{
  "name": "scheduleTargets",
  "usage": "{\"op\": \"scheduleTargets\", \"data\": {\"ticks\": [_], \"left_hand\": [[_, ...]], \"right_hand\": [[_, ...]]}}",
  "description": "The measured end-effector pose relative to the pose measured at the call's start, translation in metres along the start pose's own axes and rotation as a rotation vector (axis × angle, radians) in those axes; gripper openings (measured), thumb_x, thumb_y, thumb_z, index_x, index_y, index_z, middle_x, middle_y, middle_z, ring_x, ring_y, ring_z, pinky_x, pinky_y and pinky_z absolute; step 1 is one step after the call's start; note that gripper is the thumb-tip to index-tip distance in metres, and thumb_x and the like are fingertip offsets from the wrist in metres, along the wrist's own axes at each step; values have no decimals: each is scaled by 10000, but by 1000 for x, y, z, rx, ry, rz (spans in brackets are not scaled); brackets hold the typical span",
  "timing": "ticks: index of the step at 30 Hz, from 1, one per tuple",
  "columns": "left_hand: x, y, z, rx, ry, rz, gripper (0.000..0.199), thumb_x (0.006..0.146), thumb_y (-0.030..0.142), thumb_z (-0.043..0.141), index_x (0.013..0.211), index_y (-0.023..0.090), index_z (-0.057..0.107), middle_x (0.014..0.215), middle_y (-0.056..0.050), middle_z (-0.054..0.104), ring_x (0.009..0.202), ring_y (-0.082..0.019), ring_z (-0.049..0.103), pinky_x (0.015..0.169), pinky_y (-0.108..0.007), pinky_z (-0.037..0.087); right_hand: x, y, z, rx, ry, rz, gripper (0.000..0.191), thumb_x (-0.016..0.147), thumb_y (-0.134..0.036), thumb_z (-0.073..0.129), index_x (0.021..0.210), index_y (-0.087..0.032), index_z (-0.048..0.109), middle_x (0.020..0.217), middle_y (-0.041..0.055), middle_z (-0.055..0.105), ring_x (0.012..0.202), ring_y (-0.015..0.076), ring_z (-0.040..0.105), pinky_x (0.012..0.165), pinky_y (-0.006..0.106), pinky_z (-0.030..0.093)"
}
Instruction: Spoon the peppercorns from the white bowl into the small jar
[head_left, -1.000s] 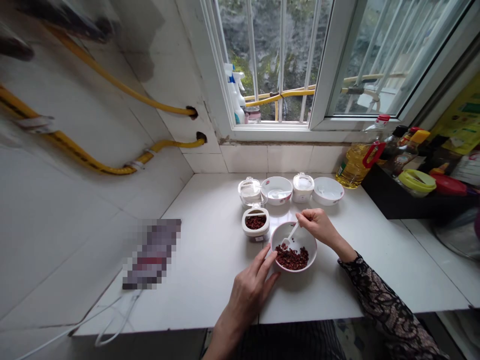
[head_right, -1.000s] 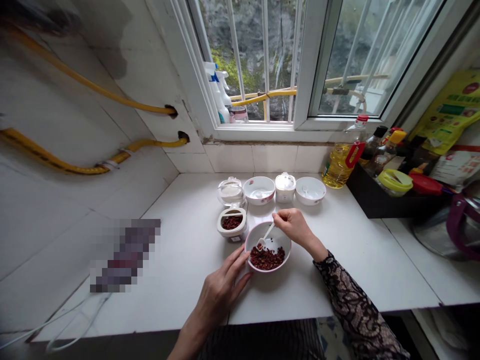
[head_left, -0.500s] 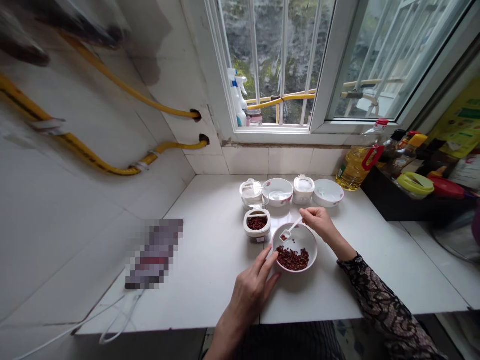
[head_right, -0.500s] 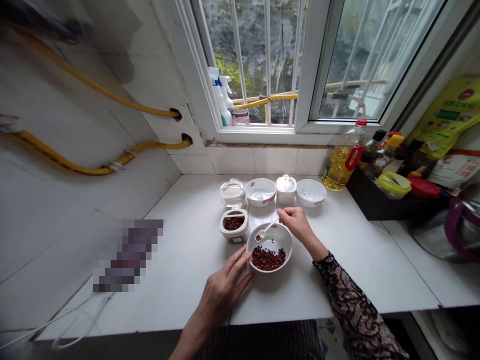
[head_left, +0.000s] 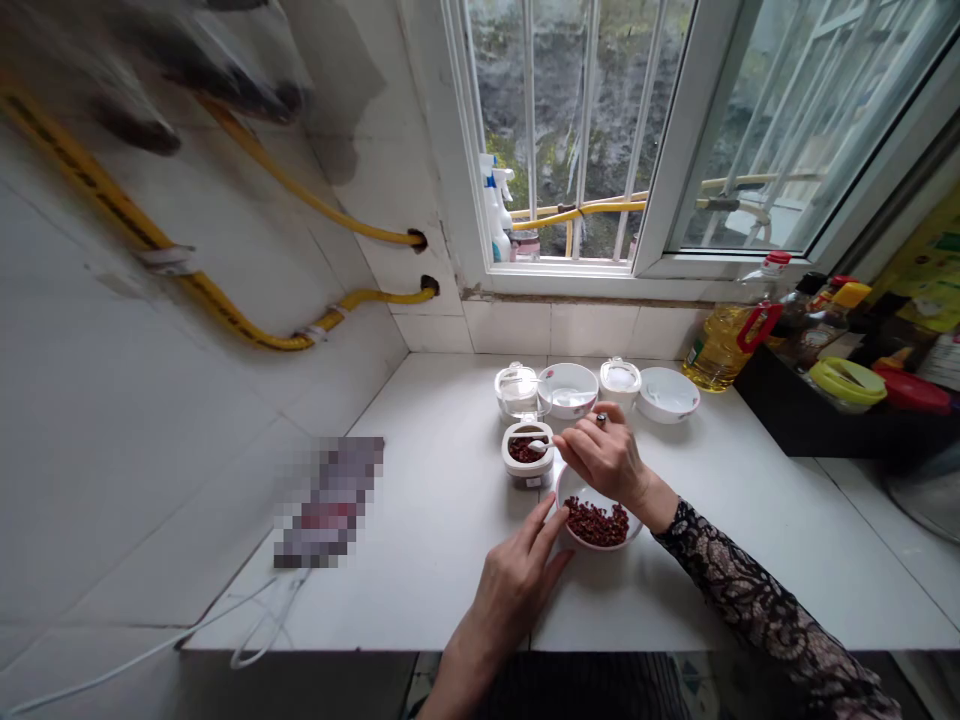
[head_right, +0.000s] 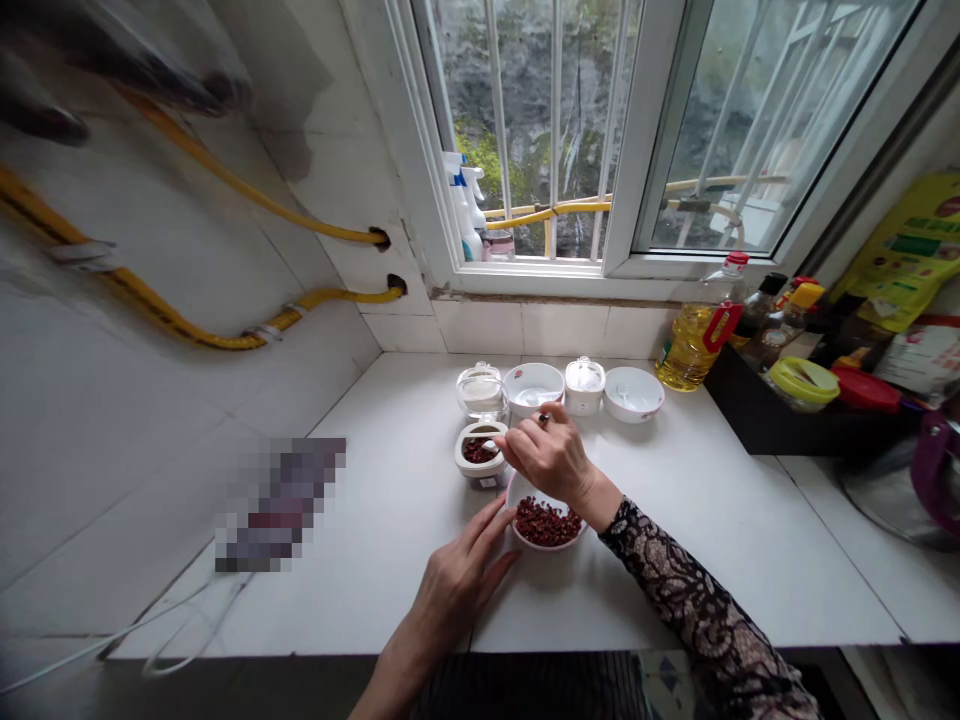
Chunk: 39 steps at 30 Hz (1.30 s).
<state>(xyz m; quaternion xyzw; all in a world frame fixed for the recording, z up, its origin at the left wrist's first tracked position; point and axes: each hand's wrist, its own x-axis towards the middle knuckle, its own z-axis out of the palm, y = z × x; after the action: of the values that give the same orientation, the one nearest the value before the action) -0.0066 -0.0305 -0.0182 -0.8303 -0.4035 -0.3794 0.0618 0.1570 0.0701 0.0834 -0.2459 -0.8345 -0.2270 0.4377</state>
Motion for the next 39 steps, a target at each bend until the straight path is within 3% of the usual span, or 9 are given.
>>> {"op": "scheduleTargets", "data": {"ticks": [2,5,8,13,19,23,30,39], "left_hand": [[0,0,0,-7,-3,-4,342,1024,256,423,1332,122,487,1299,-196,628,1138,-238,666,849,-293,599],[1,1,0,-17,-11,-10,343,1020,247,428,1334,120,486,1308,-194,623,1148,-236,660,843,-288,599],[0,1,0,-17,-13,-13,357,1019,249,432,1351,127,476,1314,-188,621,1130,-229,670,823,-279,602],[0,0,-1,-25,-19,-15,359,1016,250,442,1353,132,482,1314,-185,621,1124,-226,672,835,-276,596],[0,0,-2,-20,-22,-20,347,1012,239,449,1338,130,493,1297,-191,629,1110,-232,679,813,-278,599],[0,0,-2,-26,-26,-21,371,1009,240,455,1371,154,470,1305,-177,628,1113,-231,678,814,-275,601],[0,0,-2,-29,-30,-18,402,1005,238,463,1399,162,446,1313,-180,623,1116,-235,677,805,-278,606],[-1,-1,-2,-20,-34,-18,423,1000,229,470,1417,172,431,1320,-170,622,1124,-233,674,820,-272,600]], "right_hand": [[-2,2,-6,31,51,52,283,980,-193,480,705,-197,548,561,-33,553,530,114,442,822,304,404],[-7,12,-20,128,124,268,321,975,-192,479,655,-205,506,519,-52,482,489,105,395,754,299,413],[-21,25,-31,219,58,437,396,963,-236,508,574,-216,435,480,-56,415,480,110,373,638,273,399],[-49,37,-24,237,-234,361,424,965,-236,492,545,-197,453,470,-51,474,452,89,315,651,268,371],[-59,25,-9,246,-385,344,435,978,-267,444,549,-194,436,483,-42,482,482,93,316,702,277,344],[-59,21,-9,365,-422,418,464,972,-295,451,523,-195,384,458,-65,410,472,90,259,674,264,348],[-56,27,-17,372,-359,591,488,956,-359,447,507,-203,339,456,-52,349,500,104,308,594,254,343],[-57,28,-15,335,-351,619,498,956,-377,433,505,-199,316,444,-57,343,474,91,271,587,261,334]]}}
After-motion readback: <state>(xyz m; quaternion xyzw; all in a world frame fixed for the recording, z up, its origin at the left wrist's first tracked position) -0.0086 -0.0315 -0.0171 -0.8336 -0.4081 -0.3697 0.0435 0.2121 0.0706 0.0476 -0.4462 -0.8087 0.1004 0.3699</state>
